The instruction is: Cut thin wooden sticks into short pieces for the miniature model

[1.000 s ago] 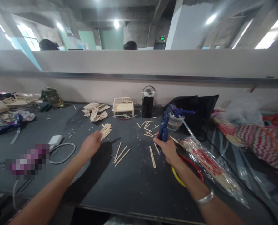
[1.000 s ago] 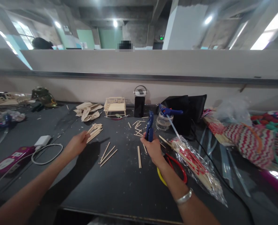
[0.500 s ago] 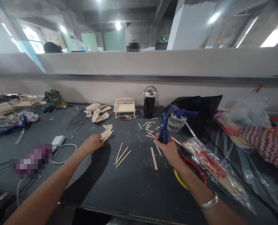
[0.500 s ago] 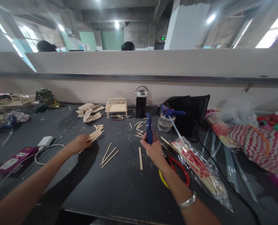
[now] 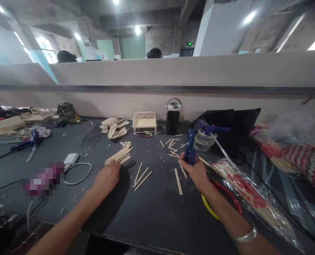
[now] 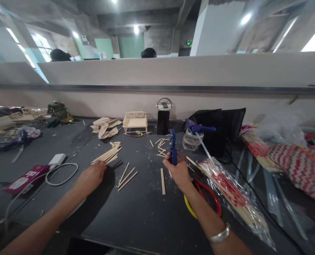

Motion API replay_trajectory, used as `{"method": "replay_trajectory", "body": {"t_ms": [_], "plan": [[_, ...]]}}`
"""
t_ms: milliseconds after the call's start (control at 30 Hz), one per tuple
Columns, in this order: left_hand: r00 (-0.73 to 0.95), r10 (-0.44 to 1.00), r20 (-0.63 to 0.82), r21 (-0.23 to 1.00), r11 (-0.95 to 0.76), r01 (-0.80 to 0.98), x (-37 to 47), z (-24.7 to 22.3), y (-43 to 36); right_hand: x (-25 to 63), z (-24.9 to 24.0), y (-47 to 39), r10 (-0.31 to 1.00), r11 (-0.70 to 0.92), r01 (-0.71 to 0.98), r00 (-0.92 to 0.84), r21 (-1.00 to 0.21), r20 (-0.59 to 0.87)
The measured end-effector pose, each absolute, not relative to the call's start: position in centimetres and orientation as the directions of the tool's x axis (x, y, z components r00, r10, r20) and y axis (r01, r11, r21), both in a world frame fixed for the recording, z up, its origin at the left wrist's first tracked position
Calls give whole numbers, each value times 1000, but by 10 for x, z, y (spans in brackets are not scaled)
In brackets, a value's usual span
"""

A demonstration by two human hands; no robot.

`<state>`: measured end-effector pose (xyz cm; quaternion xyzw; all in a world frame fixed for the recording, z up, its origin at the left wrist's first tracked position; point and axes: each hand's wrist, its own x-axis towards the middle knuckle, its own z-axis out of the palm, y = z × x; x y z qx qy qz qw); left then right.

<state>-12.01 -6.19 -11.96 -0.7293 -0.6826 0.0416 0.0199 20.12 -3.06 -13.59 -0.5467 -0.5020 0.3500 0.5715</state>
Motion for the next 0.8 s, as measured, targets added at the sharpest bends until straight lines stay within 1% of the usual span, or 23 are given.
{"method": "replay_trajectory", "body": {"t_ms": [200,333,500,633,800], "plan": [[-63,997,45,3,63,998,-128,-116,-61,200,-135,-32,952,146,146,248,-978,179],[-27,999,36,29,26,999,-127,-111,-42,201,-137,-31,949,151,132,258,-980,182],[-72,992,-108,-36,68,997,-126,-102,-29,203,-140,-29,952,146,138,249,-980,177],[-29,985,-168,-51,20,998,-125,-95,-24,202,-138,-29,951,169,147,237,-975,200],[31,964,-265,-51,-47,998,-128,-89,-15,200,-135,-31,951,160,123,245,-979,187]]}}
